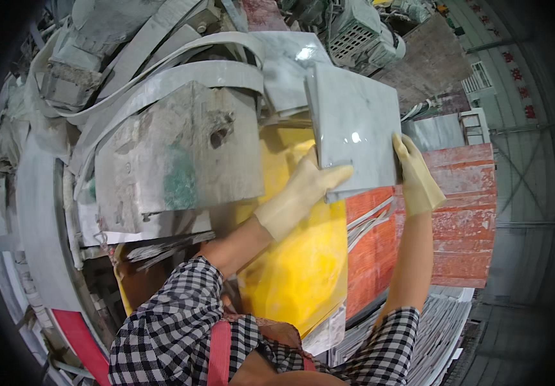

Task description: The person repeatedly picks up rectangular tiles from a yellow conveyor and stacks them on a nearby pile. The person uses both hands to lift and place the tiles, maintaining a steady rhythm throughout the clip.

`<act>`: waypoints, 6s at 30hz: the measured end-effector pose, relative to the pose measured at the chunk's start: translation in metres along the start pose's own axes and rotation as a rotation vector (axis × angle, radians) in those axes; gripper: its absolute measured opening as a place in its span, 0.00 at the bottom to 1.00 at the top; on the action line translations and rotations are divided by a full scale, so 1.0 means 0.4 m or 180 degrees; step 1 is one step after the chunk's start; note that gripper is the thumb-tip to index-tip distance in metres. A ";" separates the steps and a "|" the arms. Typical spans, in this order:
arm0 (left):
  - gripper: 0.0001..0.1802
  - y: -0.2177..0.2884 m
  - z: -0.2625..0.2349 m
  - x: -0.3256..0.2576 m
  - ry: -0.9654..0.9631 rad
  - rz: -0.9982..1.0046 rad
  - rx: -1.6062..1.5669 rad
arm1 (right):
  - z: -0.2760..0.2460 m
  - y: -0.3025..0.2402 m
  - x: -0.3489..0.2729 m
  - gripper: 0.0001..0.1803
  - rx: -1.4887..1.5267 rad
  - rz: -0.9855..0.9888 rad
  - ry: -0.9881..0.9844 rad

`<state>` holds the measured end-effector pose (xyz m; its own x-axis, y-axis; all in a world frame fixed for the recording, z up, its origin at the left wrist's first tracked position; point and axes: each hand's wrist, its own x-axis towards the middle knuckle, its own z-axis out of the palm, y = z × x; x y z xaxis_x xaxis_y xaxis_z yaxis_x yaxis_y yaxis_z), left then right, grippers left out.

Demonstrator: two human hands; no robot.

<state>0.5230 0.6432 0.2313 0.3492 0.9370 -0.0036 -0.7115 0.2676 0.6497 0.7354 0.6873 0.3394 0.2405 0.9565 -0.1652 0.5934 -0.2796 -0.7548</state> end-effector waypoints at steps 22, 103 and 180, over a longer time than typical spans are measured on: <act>0.39 0.058 -0.133 0.311 0.1274 0.0488 0.0048 | 0.168 0.010 0.336 0.36 -0.0354 -0.1765 0.0300; 0.27 -0.069 -0.331 0.054 0.1931 0.1610 0.3797 | 0.242 0.004 0.457 0.57 -0.1390 -0.1012 0.0185; 0.35 0.047 -0.267 0.269 0.1450 0.2738 0.3951 | 0.283 0.078 0.378 0.31 -0.0013 -0.1229 0.0758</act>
<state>0.4819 0.7731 0.1621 -0.2481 0.7530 0.6094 0.4107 -0.4880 0.7702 0.7032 0.8325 0.2191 0.1705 0.9450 0.2789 0.6772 0.0932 -0.7299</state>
